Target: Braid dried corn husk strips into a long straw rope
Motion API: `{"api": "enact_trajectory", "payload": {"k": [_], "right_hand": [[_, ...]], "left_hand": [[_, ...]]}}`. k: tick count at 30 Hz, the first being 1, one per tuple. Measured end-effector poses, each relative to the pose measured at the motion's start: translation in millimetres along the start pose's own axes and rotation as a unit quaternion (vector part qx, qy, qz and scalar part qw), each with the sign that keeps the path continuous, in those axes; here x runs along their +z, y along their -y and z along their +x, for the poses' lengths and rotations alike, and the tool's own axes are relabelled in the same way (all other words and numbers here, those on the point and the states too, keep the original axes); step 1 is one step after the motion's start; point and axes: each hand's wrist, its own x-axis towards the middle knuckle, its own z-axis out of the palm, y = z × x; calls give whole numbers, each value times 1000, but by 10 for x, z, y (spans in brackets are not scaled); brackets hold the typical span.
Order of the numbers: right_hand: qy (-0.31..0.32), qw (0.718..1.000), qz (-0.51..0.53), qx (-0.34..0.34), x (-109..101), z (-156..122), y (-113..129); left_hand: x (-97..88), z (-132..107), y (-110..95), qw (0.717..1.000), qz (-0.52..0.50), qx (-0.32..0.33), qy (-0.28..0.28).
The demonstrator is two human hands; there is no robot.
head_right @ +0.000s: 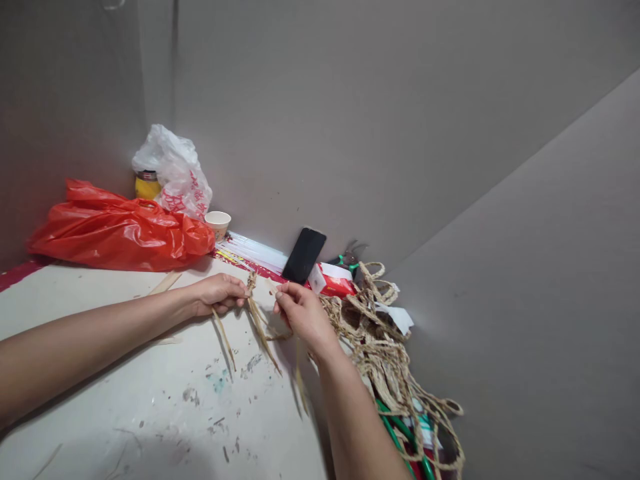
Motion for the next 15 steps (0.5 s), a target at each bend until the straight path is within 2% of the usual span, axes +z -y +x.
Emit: {"api": "enact_trajectory", "payload": {"k": [3,5,10,13,15], "right_hand": [[-59,990,-115,-53,30,12,-14],[-71,981,-165,-73,76,12,-20],[31,971,-223,-76,247,26,-75],[84,969,-217,-78,264,44,-109],[94,969,-214,-76,238,55,-127]], "left_hand": [[8,8,9,1000,5,1,-8],[10,14,16,1000,7,3,-11],[10,19,23,1000,16,13,-8],[12,18,23,1000,20,16,-5],[16,16,22,1000,24,16,-3]]}}
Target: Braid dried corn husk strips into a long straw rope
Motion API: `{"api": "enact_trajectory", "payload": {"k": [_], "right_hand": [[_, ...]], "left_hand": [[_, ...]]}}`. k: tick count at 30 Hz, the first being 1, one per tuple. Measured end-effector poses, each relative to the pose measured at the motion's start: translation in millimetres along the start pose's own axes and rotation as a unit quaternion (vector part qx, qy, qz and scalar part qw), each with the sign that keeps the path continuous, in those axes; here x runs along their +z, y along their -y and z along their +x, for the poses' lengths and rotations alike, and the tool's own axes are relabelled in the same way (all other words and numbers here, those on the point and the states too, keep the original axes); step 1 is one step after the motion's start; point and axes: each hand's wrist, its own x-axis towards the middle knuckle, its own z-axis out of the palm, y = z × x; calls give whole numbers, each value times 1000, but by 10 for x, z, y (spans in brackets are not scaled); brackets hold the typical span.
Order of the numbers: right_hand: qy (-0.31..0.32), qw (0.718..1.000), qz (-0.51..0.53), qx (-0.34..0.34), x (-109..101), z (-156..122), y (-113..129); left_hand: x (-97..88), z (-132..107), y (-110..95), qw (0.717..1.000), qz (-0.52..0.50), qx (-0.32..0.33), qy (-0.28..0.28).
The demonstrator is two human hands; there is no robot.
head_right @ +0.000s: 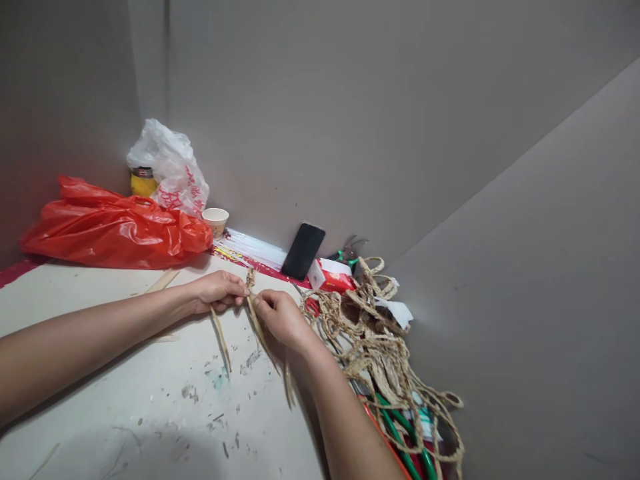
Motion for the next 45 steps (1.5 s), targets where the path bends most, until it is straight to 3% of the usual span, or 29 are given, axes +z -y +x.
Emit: {"api": "enact_trajectory", "payload": {"k": [6,16,32,39,41,45], "right_hand": [[10,1000,-8,0,-11,20,-65],[106,994,18,21,-57,-2,-45],[74,988,110,77,50,-6,24],[-62,994,-49,74,209,-70,182],[-84,978,-170,82,258,-96,243],[-74,918,-378,88,308,-121,328]], "left_hand": [[11,-8,-10,1000,11,-2,2],[17,-3,0,999,37,5,-1],[52,-3,47,997,51,46,-20],[98,-21,67,997,50,38,-51],[131,-38,68,996,48,34,-60],[197,-72,69,997,38,36,-61]]}}
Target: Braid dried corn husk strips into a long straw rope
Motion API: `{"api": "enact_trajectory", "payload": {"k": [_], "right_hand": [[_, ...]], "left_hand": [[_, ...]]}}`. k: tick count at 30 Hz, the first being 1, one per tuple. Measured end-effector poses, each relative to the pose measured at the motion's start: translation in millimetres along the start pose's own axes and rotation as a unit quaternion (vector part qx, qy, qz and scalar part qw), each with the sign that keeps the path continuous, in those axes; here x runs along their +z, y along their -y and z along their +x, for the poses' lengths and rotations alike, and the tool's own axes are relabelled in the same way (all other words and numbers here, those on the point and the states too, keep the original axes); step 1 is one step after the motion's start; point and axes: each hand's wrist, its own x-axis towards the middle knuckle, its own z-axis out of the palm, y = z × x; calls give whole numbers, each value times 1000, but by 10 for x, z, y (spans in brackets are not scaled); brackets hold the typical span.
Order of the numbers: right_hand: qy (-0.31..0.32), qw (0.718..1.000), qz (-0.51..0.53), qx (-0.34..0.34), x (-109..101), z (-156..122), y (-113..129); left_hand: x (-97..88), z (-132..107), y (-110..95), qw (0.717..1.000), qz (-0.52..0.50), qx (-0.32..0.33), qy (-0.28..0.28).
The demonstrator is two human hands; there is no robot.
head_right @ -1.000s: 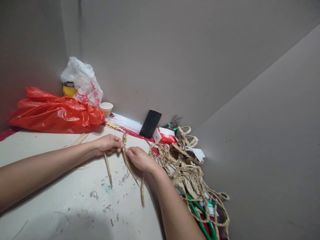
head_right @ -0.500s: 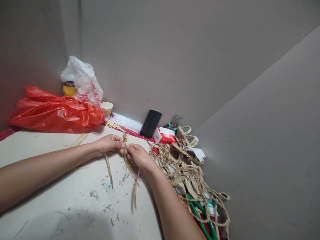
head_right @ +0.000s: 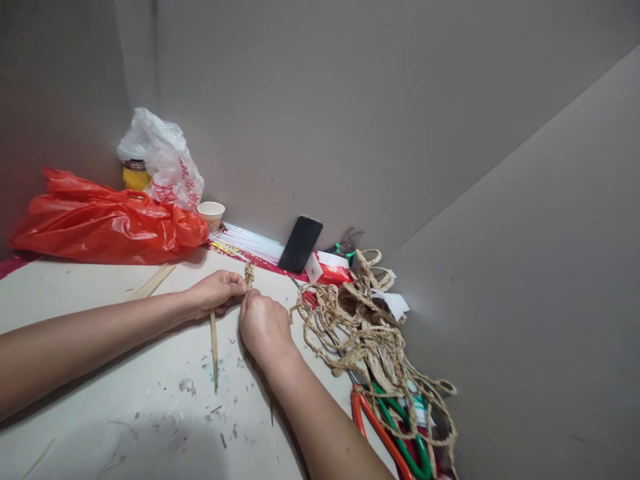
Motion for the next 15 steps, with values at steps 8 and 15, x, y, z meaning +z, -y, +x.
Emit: {"api": "enact_trajectory", "payload": {"k": [8,15], "right_hand": [[4,996,-67,-59,-12,-49,69],[15,988,12,-152,-114,-158,110]], "left_hand": [[10,23,-9,998,-47,-29,-28],[-32,29,-34,997,-67,-39,-24]]}}
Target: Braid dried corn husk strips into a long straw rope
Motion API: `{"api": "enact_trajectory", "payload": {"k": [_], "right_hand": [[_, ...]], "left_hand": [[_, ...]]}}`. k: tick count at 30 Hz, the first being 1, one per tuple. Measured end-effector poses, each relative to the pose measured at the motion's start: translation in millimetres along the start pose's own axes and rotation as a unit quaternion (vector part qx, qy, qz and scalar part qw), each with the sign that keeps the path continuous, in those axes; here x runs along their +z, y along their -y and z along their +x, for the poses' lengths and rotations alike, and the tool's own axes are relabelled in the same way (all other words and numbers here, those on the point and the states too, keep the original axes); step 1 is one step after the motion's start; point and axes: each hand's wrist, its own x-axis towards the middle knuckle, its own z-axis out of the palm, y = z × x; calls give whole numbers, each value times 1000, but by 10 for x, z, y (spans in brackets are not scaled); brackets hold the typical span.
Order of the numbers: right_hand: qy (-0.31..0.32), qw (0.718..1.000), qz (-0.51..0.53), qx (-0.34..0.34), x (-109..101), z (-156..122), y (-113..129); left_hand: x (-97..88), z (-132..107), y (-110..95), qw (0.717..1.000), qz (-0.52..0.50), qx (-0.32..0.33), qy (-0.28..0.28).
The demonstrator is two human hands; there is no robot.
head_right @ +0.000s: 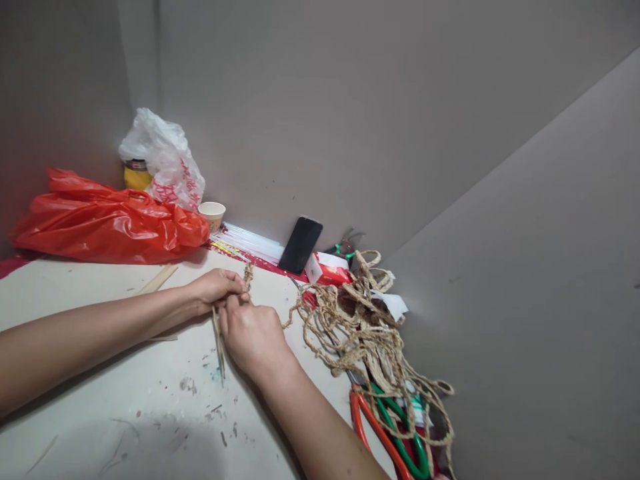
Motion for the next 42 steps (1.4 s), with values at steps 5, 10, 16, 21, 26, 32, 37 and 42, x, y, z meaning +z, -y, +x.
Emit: {"api": "enact_trajectory", "payload": {"k": [5,10,16,21,26,32,37,42], "right_hand": [[-63,975,212,33,-101,3,-283],[-159,848,482,152,34,137,-535],[20,720,673,169,173,256,-378],[116,662,721,170,126,267,-441],[186,628,735,174,170,285,-555],[207,587,765,167,220,289,-605],[159,569,786,180,255,277,-568],[114,580,779,210,273,274,-504]], "left_hand": [[-90,14,-61,1000,-3,-15,27],[-118,30,-98,997,-10,-33,62],[-102,-5,-114,996,-26,-31,80],[-94,14,-71,997,-31,-24,73],[-73,42,-19,998,-25,-8,48],[-38,-4,-8,999,-4,25,29],[18,-16,66,991,62,117,-13],[17,22,131,975,120,185,10]]}}
